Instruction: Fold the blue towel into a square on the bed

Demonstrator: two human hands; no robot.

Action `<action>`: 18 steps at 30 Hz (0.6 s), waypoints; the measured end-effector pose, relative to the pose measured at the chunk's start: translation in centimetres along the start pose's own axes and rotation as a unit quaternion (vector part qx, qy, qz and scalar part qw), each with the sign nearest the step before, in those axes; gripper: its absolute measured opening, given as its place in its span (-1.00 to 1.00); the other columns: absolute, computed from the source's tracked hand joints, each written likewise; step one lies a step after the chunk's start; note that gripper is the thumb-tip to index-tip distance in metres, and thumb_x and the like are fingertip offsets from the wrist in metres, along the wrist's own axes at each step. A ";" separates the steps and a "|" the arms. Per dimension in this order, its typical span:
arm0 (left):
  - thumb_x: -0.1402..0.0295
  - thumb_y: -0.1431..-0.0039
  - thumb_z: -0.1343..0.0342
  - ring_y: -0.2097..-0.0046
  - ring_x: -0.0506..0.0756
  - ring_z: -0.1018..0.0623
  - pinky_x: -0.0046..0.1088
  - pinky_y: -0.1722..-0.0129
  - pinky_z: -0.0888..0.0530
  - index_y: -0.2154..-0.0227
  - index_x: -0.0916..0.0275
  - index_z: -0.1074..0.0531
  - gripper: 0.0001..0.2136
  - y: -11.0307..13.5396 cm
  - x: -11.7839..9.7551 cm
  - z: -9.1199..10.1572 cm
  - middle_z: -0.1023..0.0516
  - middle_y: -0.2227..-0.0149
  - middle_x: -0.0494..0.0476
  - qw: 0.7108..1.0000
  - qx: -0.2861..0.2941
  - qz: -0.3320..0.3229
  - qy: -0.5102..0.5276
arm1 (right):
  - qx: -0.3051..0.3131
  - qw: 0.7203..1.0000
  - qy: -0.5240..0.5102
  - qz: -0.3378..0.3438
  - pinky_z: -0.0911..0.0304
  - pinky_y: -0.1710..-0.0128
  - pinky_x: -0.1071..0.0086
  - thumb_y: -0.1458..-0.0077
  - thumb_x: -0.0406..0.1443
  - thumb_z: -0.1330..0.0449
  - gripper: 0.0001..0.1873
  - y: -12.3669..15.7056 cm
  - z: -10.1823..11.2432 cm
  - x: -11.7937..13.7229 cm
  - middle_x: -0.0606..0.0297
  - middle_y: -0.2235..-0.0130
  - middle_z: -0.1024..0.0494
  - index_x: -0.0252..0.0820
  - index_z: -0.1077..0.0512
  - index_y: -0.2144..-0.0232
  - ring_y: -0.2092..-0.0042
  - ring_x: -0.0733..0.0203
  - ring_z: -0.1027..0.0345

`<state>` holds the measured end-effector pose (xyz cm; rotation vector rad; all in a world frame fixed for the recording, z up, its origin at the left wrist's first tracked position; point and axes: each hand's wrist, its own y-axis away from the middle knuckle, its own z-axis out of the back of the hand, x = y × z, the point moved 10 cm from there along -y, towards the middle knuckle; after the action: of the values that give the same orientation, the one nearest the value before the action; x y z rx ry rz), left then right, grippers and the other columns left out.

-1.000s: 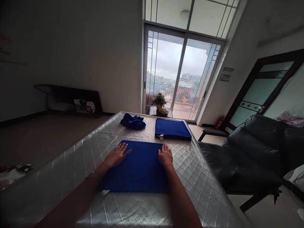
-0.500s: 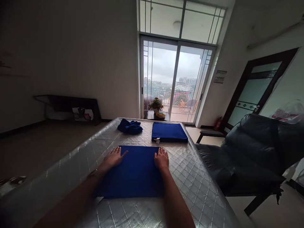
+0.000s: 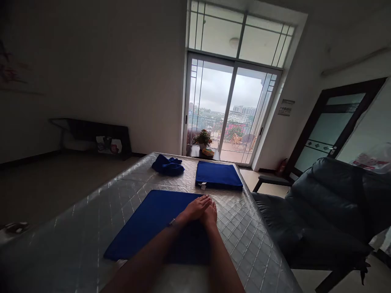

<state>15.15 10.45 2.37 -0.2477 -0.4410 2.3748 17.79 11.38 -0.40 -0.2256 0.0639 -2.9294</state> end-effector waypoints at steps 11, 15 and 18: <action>-0.05 -0.35 0.42 -0.38 0.22 -0.06 -0.11 -0.33 0.00 -0.32 0.32 -0.08 -0.32 9.2 13.7 1.8 -0.05 -0.38 0.27 0.961 0.103 0.258 -0.009 | -0.014 0.997 -0.051 -0.055 0.38 -0.33 0.26 -0.30 -0.13 0.26 -0.32 -0.1 1.0 -0.2 0.17 -0.39 0.06 -0.37 0.04 -0.35 -0.40 0.20 0.27; -0.03 -0.35 0.47 -0.39 0.23 -0.01 -0.10 -0.34 0.06 -0.33 0.38 -0.02 -0.31 13.4 17.6 3.8 0.00 -0.39 0.30 0.940 0.118 0.319 -0.035 | -0.012 0.997 -0.057 -0.056 0.38 -0.33 0.25 -0.29 -0.13 0.25 -0.33 0.0 1.1 -0.2 0.20 -0.39 0.06 -0.35 0.03 -0.35 -0.40 0.21 0.27; -0.01 -0.36 0.44 -0.40 0.21 0.02 -0.11 -0.34 0.08 -0.34 0.36 0.01 -0.33 15.2 18.8 4.6 0.04 -0.40 0.28 0.931 0.121 0.340 -0.052 | -0.010 0.997 -0.052 -0.059 0.38 -0.33 0.26 -0.29 -0.13 0.25 -0.32 -0.1 1.0 -0.2 0.20 -0.39 0.07 -0.35 0.05 -0.35 -0.40 0.20 0.27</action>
<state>-9.32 11.37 -0.15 -0.1779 -0.1026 3.1012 18.16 11.52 0.57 -0.3971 0.0648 -3.0303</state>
